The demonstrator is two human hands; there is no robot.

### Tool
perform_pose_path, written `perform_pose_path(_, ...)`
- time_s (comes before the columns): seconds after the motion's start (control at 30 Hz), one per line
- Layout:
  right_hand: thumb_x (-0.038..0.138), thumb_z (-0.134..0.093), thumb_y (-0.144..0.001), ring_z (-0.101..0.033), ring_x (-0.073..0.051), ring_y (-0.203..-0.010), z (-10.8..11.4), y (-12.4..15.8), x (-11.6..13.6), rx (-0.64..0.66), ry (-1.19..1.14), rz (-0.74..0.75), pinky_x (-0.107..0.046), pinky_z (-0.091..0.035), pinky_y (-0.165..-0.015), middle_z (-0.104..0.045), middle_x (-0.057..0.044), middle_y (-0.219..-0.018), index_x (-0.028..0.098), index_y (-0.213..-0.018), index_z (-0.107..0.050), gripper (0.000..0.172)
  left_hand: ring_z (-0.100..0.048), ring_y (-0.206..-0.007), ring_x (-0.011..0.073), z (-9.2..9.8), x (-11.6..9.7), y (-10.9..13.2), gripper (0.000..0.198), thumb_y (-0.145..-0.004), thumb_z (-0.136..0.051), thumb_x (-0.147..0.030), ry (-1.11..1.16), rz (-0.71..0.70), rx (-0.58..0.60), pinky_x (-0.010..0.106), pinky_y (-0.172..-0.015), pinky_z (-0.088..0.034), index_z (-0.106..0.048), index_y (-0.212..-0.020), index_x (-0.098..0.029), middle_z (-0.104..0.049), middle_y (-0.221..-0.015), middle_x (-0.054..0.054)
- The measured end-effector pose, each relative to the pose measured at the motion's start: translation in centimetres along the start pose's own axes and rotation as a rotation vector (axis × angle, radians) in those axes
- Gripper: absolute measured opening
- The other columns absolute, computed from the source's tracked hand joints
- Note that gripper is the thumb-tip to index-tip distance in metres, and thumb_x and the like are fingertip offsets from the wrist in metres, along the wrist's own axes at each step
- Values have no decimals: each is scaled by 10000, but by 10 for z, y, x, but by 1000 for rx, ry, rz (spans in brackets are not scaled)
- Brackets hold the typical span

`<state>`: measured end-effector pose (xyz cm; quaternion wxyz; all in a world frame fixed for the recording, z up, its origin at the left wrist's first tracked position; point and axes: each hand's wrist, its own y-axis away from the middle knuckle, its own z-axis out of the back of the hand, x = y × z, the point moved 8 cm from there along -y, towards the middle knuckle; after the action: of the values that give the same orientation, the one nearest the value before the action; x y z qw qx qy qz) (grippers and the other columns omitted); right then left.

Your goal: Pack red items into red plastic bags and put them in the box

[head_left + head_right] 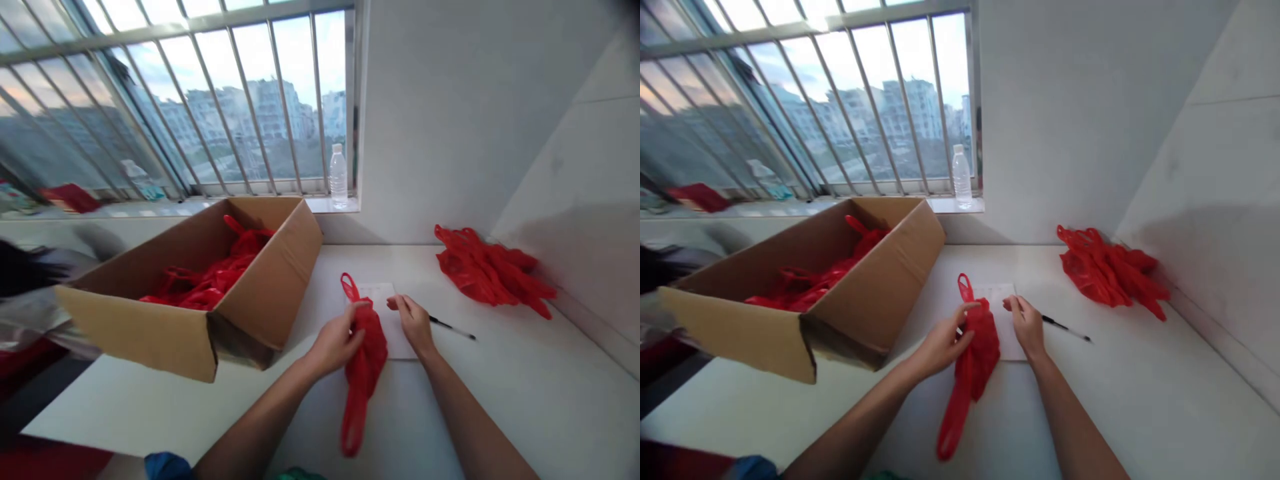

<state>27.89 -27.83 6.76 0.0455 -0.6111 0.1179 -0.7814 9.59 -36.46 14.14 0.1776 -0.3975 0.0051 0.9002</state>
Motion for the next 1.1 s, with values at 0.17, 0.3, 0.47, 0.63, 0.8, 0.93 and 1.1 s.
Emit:
perform_pose_path(0.17, 658, -427, -902, -715, -266, -886, -2, 1, -11, 38, 54, -30, -369, -502, -862, -763, -102, -880, 191, -899, -708, 545, -649, -916, 152, 81, -88, 71, 229, -964, -454, -180, 179, -198, -12, 265, -849, -511, -652, -1072, -219, -699, -1018, 37)
perform_pose_path(0.3, 658, -435, -893, -712, -273, -912, -7, 6, -15, 65, 109, -55, -370, -497, -872, -766, -100, -887, 194, -908, -723, 546, -653, -813, 158, 187, -110, 116, 162, -932, -558, -262, 163, -191, -345, 249, -702, -535, -717, -904, -277, -692, -821, -12)
perform_pose_path(0.47, 640, -452, -887, -717, -265, -894, -13, 9, -25, 88, 164, -61, -348, -513, -843, -769, -82, -878, 201, -888, -728, 519, -624, -875, 138, 317, -110, 131, 137, -907, -587, -264, 41, -133, -879, 255, -745, -537, -713, -942, -303, -663, -933, -96)
perform_pose_path(0.63, 645, -471, -873, -721, -267, -924, -13, 11, -45, 80, 183, -109, -346, -522, -871, -776, -75, -909, 205, -906, -730, 512, -610, -1000, 140, 380, -74, 37, 373, -840, -679, -308, -395, -230, -582, 288, -953, -511, -619, -1203, -247, -665, -1170, -51)
perform_pose_path(0.8, 692, -499, -818, -719, -287, -963, -4, 10, -69, 75, 243, -152, -370, -533, -900, -780, -71, -946, 211, -915, -746, 550, -635, -1011, 145, 372, 49, -63, 514, -752, -567, -101, -714, -82, -97, 251, -946, -484, -598, -1264, -122, -686, -1188, 52)
perform_pose_path(0.93, 745, -496, -766, -713, -331, -977, 4, 6, -81, 82, 328, -168, -428, -550, -880, -783, -77, -944, 228, -878, -768, 595, -633, -1068, 204, 348, 121, -100, 574, -710, -534, -44, -766, 91, 27, 275, -960, -471, -624, -1269, -137, -682, -1222, 85)
perform_pose_path(1.1, 770, -512, -725, -727, -355, -919, 8, 3, -76, 76, 360, -154, -443, -587, -768, -786, -85, -912, 248, -803, -780, 592, -528, -1252, 241, 319, 175, -104, 627, -694, -574, -29, -558, 274, -41, 307, -1084, -374, -588, -1313, -127, -566, -1404, 117)
